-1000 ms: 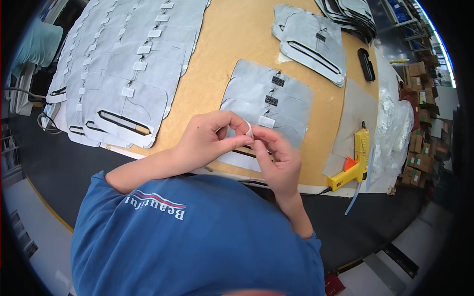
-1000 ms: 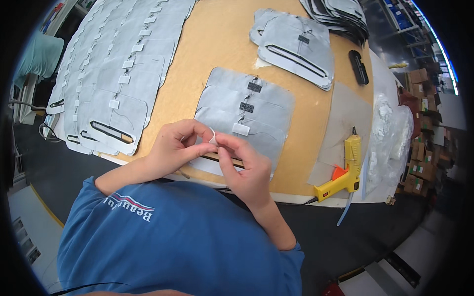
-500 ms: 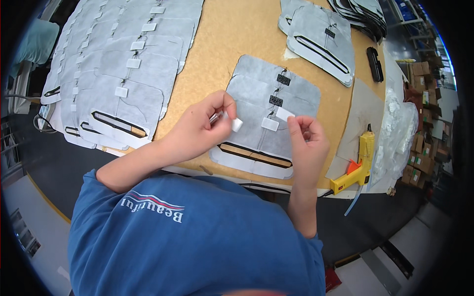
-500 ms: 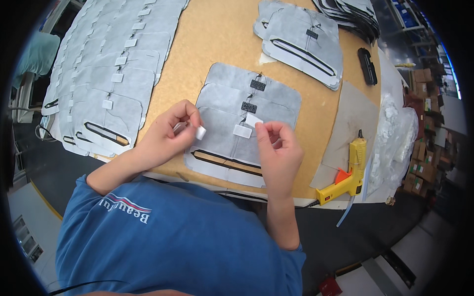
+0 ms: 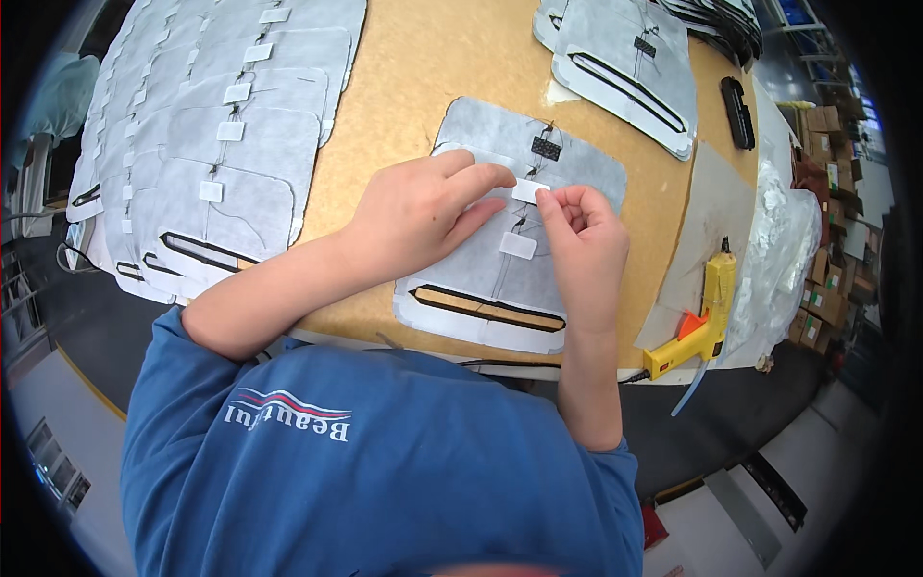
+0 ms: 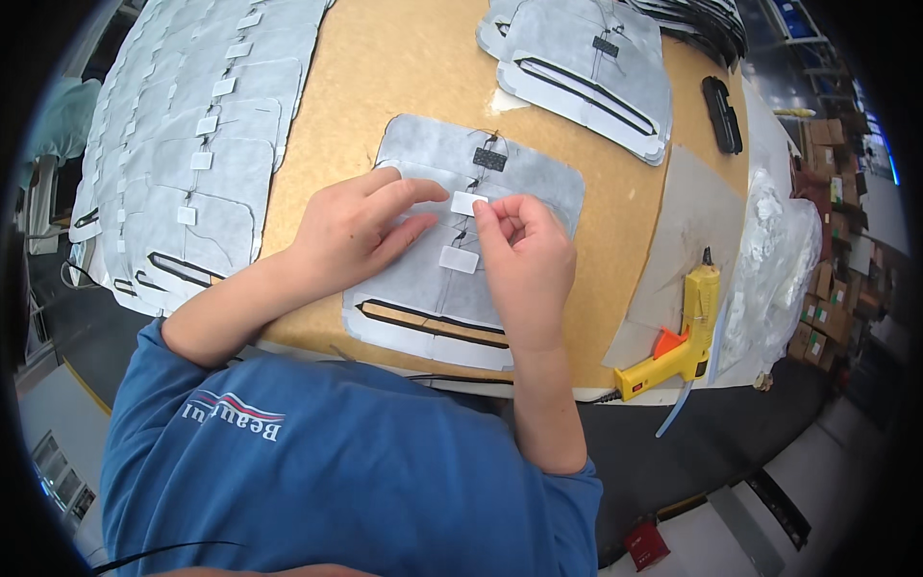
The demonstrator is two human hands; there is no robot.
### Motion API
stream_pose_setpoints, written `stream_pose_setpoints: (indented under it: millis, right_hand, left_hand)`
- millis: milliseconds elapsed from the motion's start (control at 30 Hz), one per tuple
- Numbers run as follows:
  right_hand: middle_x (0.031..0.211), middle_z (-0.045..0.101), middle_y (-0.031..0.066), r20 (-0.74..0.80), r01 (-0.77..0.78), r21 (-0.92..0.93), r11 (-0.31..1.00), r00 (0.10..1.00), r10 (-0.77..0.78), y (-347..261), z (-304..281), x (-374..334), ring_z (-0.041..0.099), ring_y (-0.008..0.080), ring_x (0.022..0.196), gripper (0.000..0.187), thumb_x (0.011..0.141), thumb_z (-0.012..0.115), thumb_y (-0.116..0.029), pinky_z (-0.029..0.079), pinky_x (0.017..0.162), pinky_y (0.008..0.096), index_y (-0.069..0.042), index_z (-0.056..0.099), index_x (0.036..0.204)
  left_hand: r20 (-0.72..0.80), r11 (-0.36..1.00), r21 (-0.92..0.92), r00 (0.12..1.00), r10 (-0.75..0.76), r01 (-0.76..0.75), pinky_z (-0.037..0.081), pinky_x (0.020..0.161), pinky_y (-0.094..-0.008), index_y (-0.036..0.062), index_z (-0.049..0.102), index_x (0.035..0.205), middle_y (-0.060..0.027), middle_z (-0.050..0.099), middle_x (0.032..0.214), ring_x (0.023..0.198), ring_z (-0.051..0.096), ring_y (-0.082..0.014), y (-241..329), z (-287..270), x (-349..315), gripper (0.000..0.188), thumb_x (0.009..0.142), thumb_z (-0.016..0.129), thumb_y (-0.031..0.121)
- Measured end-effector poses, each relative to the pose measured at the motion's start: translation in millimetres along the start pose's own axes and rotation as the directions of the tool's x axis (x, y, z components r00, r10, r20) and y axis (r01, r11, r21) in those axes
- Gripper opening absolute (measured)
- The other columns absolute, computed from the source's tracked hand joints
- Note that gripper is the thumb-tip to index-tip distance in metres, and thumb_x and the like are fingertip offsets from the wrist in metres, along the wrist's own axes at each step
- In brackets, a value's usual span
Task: Applying adhesive with a glue gun to attach small plastic components onto larger grey fabric panels.
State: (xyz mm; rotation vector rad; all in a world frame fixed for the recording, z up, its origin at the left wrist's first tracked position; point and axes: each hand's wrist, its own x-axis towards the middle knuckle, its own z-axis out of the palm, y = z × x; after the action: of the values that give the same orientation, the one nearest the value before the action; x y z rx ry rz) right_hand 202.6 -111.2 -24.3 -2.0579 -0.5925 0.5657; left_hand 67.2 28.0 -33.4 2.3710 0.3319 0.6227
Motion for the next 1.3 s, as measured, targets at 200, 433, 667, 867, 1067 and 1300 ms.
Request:
stream_pose_setpoints:
  millis: [200, 433, 667, 867, 1067, 1300]
  right_hand:
    - [0.067, 0.060, 0.0002, -0.028, 0.013, 0.002, 1.000, 1.000, -0.013, 6, 0, 1, 0.052, 0.0086, 0.058, 0.016, 0.085, 0.073, -0.015, 0.044, 0.056, 0.0256, -0.002, 0.065, 0.079]
    - [0.076, 0.059, 0.0028, -0.064, 0.064, -0.075, 0.995, 0.996, -0.068, 2, -6, -6, 0.053, 0.0121, 0.067, 0.016, 0.084, 0.073, -0.012, 0.044, 0.061, 0.0274, -0.005, 0.065, 0.096]
    - [0.086, 0.054, 0.0031, 0.075, 0.449, -0.445, 0.775, 0.881, -0.467, 18, -19, -24, 0.053, 0.0203, 0.077, 0.041, 0.085, 0.073, -0.024, 0.043, 0.071, 0.0347, -0.014, 0.064, 0.124]
    - [0.087, 0.050, 0.0012, 0.146, 0.503, -0.480, 0.718, 0.854, -0.500, 27, -17, -25, 0.051, 0.0187, 0.077, 0.043, 0.083, 0.073, -0.031, 0.040, 0.069, 0.0348, -0.023, 0.067, 0.125]
    - [0.087, 0.049, 0.0002, 0.130, 0.479, -0.571, 0.667, 0.855, -0.502, 30, -14, -27, 0.051, 0.0173, 0.077, 0.041, 0.084, 0.072, -0.035, 0.038, 0.070, 0.0331, -0.024, 0.068, 0.124]
    - [0.089, 0.048, -0.0012, 0.105, 0.460, -0.537, 0.707, 0.868, -0.485, 30, -13, -23, 0.050, 0.0164, 0.079, 0.045, 0.087, 0.066, -0.044, 0.038, 0.070, 0.0332, -0.028, 0.065, 0.129]
  left_hand:
    - [0.042, 0.976, 0.191, 0.994, 0.098, -0.104, 0.044, 0.047, -0.0318, 0.0228, 0.070, 0.113, 0.0001, 0.046, 0.065, 0.055, 0.053, -0.0171, -4, 5, -3, 0.034, 0.080, 0.074, 0.016]
    - [0.083, 0.946, 0.293, 0.990, 0.118, -0.138, 0.044, 0.046, -0.0304, 0.0295, 0.068, 0.119, 0.0021, 0.043, 0.065, 0.056, 0.052, -0.0147, -8, 11, -6, 0.039, 0.082, 0.071, 0.019]
    - [0.123, 0.941, 0.293, 0.982, 0.141, -0.172, 0.044, 0.047, -0.0293, 0.0318, 0.065, 0.124, 0.0027, 0.043, 0.065, 0.056, 0.053, -0.0135, -7, 10, -6, 0.045, 0.082, 0.070, 0.017]
    - [0.122, 0.938, 0.308, 0.985, 0.125, -0.157, 0.044, 0.046, -0.0293, 0.0312, 0.069, 0.119, 0.0027, 0.042, 0.065, 0.056, 0.052, -0.0136, -7, 10, -6, 0.041, 0.080, 0.070, 0.017]
    - [0.125, 0.931, 0.323, 0.983, 0.137, -0.171, 0.043, 0.045, -0.0296, 0.0298, 0.069, 0.119, 0.0029, 0.042, 0.063, 0.055, 0.052, -0.0132, -6, 11, -5, 0.042, 0.079, 0.071, 0.017]
    - [0.069, 0.941, 0.322, 0.994, 0.084, -0.102, 0.043, 0.046, -0.0291, 0.0286, 0.067, 0.120, 0.0032, 0.044, 0.064, 0.055, 0.052, -0.0129, -3, 14, -3, 0.043, 0.079, 0.071, 0.017]
